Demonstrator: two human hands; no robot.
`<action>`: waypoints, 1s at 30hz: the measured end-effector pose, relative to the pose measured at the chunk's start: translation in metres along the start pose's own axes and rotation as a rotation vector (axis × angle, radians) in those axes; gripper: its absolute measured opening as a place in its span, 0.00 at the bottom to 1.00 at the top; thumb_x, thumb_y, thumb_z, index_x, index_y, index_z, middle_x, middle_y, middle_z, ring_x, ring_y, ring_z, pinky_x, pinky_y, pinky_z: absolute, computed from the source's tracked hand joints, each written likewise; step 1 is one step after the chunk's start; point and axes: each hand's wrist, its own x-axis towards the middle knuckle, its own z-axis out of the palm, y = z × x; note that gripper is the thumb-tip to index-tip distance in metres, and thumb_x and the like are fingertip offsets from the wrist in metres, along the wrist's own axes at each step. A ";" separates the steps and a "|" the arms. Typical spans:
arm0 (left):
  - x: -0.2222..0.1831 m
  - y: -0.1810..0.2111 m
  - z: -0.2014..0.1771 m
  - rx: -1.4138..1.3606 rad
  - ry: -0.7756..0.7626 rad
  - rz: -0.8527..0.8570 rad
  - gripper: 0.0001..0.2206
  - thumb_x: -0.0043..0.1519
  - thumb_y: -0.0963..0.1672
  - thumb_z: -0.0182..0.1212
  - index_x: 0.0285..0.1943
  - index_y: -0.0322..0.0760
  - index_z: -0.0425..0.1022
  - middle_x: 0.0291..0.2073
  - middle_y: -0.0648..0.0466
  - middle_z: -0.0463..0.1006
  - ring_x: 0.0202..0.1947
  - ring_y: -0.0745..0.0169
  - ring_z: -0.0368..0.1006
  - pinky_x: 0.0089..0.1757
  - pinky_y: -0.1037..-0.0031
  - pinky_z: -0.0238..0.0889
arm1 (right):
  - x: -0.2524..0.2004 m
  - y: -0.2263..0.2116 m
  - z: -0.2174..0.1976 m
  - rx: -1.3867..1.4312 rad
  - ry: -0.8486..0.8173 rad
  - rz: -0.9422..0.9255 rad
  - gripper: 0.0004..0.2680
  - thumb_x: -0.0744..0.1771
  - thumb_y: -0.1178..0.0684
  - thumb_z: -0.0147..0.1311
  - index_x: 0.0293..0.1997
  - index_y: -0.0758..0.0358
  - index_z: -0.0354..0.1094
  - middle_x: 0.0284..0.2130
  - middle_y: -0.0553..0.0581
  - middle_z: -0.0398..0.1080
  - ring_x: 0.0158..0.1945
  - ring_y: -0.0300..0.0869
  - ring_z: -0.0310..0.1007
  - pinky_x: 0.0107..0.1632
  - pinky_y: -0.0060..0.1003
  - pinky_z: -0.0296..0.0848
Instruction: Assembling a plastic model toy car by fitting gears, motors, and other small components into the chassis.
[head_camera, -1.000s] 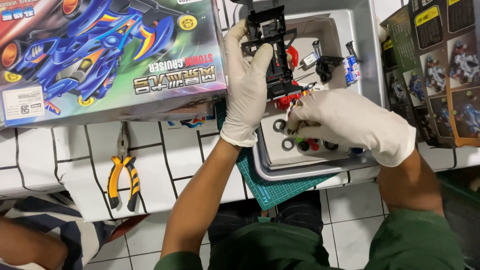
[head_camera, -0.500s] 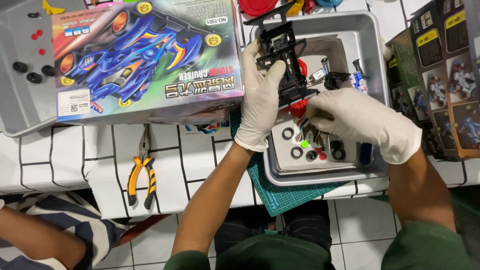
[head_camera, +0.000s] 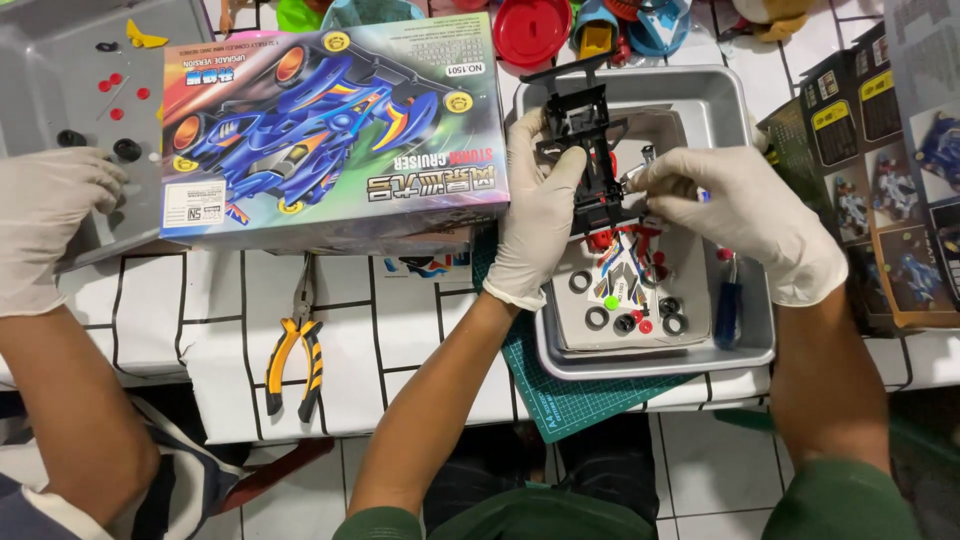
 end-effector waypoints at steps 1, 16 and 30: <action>-0.001 0.002 0.000 -0.005 -0.005 0.002 0.19 0.63 0.39 0.55 0.64 0.40 0.63 0.38 0.52 0.75 0.26 0.72 0.66 0.29 0.80 0.63 | -0.002 0.000 0.001 -0.006 0.004 0.001 0.08 0.65 0.60 0.62 0.49 0.60 0.76 0.38 0.52 0.80 0.41 0.37 0.78 0.51 0.31 0.77; -0.015 0.023 -0.004 0.372 -0.167 -0.080 0.15 0.61 0.41 0.61 0.57 0.44 0.73 0.39 0.54 0.82 0.39 0.64 0.81 0.42 0.75 0.75 | 0.011 -0.039 0.001 -0.307 0.612 -0.547 0.12 0.66 0.68 0.66 0.52 0.60 0.79 0.36 0.58 0.74 0.39 0.51 0.75 0.42 0.44 0.75; -0.018 0.024 0.003 0.413 -0.103 -0.041 0.15 0.60 0.38 0.61 0.55 0.44 0.74 0.38 0.50 0.83 0.36 0.60 0.81 0.39 0.70 0.77 | 0.020 -0.013 0.029 -0.730 0.678 -0.610 0.09 0.65 0.63 0.62 0.47 0.55 0.71 0.33 0.49 0.70 0.39 0.45 0.71 0.40 0.39 0.71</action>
